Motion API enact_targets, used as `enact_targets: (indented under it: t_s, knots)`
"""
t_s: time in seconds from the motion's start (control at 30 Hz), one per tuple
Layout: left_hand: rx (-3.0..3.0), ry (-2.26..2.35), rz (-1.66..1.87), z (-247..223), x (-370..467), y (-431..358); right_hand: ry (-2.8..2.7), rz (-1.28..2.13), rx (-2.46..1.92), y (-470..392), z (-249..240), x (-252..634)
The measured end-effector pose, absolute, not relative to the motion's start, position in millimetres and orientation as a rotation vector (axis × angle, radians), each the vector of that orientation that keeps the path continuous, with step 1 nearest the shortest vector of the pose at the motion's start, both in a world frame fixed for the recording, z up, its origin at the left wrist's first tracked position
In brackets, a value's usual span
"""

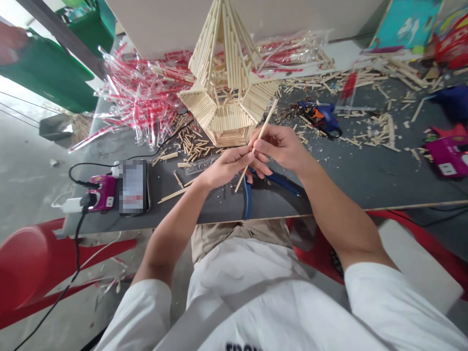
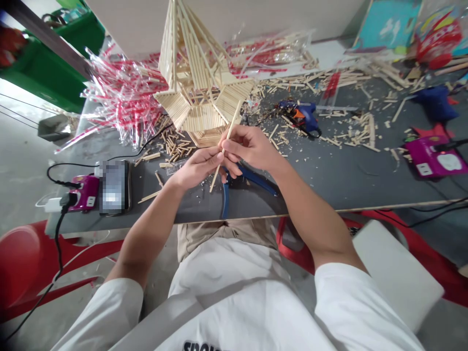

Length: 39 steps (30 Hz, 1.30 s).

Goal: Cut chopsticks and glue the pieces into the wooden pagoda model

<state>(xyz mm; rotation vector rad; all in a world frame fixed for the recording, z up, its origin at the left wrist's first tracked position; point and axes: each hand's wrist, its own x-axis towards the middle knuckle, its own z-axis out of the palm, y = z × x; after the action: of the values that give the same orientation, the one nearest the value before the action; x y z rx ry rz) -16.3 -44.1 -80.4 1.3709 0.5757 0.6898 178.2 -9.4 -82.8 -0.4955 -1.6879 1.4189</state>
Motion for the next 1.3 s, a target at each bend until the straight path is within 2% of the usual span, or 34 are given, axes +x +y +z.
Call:
enact_targets:
  t_s: [0.17,0.3,0.37,0.43,0.57,0.83,0.97,1.1,1.2,1.3]
  knots:
    - [1.833,0.899,0.751,-88,-14,-44,-1.547,1.36,-0.536,-7,-82,183]
    - [2.314,1.27,1.171,-95,-19,-47,-1.622,1.328,-0.619,-11,-70,197]
    - [2.425,1.367,1.417,-102,-23,-46,-1.83,1.201,-0.728,-12,-65,204]
    - [2.544,1.436,1.504,-106,-27,-43,-2.076,1.005,-0.834,-12,-62,208]
    - [2.951,1.369,1.163,-100,-28,-38,-2.329,0.772,-0.906,-8,-63,208]
    - [3.065,1.33,0.621,-87,-24,-42,-2.345,0.849,-1.004,-5,-72,206]
    - [2.911,1.414,0.629,-93,-25,-41,-2.337,0.584,-1.078,-5,-66,216]
    - [2.793,1.474,0.712,-100,-28,-38,-2.084,0.294,-1.305,-39,-51,224]
    - [2.771,1.483,0.725,-104,-29,-36,-2.004,0.335,-1.46,-88,-59,211]
    - [2.75,1.466,0.736,-107,-28,-36,-2.145,0.489,-1.607,-132,-88,182]
